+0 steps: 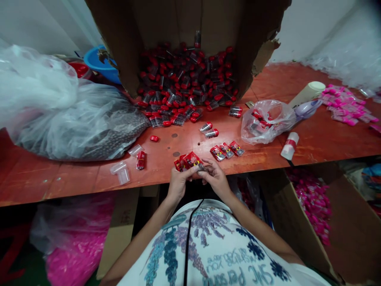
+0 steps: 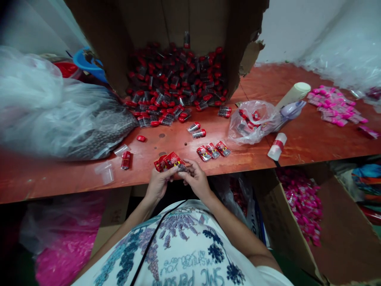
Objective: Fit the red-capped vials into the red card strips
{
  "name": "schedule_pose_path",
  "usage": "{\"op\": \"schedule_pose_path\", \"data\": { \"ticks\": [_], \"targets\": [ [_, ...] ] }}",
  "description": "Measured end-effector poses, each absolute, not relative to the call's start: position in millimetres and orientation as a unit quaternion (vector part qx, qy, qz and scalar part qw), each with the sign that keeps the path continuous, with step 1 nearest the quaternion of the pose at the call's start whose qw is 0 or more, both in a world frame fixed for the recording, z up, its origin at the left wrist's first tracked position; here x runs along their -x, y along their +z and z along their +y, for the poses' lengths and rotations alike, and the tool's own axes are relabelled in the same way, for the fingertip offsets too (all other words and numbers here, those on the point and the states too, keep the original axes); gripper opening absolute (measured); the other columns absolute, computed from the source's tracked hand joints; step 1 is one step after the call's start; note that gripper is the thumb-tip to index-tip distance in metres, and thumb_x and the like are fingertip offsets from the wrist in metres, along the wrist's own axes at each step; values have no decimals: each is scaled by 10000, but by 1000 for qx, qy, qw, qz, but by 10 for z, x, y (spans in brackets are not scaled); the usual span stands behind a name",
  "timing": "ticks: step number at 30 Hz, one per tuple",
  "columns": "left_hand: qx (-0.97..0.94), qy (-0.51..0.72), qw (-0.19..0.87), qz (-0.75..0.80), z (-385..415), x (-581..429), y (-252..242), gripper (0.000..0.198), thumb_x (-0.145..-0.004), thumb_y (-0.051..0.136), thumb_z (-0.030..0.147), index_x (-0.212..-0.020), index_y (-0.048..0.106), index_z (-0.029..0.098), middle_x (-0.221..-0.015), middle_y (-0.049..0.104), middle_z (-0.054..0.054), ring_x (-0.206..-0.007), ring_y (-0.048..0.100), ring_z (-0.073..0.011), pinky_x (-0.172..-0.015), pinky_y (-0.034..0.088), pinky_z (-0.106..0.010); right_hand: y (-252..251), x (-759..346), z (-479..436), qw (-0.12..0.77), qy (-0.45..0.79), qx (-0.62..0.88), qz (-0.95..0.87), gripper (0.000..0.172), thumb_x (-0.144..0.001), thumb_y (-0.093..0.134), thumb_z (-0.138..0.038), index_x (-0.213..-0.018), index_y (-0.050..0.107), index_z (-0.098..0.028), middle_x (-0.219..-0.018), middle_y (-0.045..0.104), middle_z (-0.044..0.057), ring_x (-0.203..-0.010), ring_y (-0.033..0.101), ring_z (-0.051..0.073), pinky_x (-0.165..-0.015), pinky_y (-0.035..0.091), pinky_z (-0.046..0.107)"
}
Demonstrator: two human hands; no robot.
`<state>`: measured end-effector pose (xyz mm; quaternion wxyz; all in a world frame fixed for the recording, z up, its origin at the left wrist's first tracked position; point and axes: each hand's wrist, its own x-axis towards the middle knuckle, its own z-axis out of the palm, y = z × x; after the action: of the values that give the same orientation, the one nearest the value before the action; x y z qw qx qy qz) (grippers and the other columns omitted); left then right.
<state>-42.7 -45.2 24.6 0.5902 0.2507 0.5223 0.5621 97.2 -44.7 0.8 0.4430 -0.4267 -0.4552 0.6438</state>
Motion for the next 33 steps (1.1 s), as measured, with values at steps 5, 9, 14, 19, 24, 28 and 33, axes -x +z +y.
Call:
{"op": "schedule_pose_path", "data": {
  "ticks": [5,9,14,19,24,28,33],
  "targets": [
    [-246,543,598,535,-437,455,232,218,-563,798,232,-702,663,133,-566,591,20,-446,468,-74,-373,308,-180,-99,-1004,-427,422,550,443,-568,467,-777,649,-310,-1230,537,-294,-1014,647,16,-760,601,151,-619,499,245],
    [-260,511,622,534,-445,459,202,221,-575,791,248,-715,679,117,-583,611,-5,-463,495,-86,-374,305,-183,-185,-1020,-410,412,540,453,-577,439,-793,634,-336,-1216,532,-279,-878,649,-2,-647,575,132,-562,483,240],
    [-235,524,640,510,-445,440,151,195,-579,785,240,-680,671,120,-567,599,2,-468,502,-82,-375,293,-180,-201,-1021,-430,429,494,488,-577,305,-774,656,-365,-1044,598,-235,-709,617,-33,-584,549,120,-556,468,238],
    [-202,539,642,506,-436,439,100,191,-564,794,218,-628,644,118,-553,591,8,-438,483,-73,-369,303,-184,-165,-1051,-429,464,363,520,-618,189,-727,714,-358,-848,644,-231,-785,629,10,-705,581,160,-677,500,294],
    [-186,551,638,505,-433,436,89,183,-572,794,202,-629,645,111,-535,576,16,-436,486,-66,-367,310,-176,-193,-1082,-408,444,347,445,-696,412,-755,704,-313,-1156,609,-288,-1122,639,63,-992,607,221,-896,486,385],
    [-171,554,650,492,-422,430,76,186,-571,798,189,-659,658,104,-573,611,1,-466,527,-75,-375,346,-170,-291,-1096,-424,438,351,418,-714,332,-854,589,-265,-1182,605,-314,-1081,677,46,-993,625,216,-890,495,397],
    [-86,574,670,462,-393,531,83,348,-613,766,159,-945,665,145,-872,714,-65,-659,647,-127,-562,520,-222,-288,-1208,-364,416,271,499,-710,319,-875,550,-266,-1190,601,-279,-1078,651,72,-1009,603,222,-907,470,397]
  ]
}}
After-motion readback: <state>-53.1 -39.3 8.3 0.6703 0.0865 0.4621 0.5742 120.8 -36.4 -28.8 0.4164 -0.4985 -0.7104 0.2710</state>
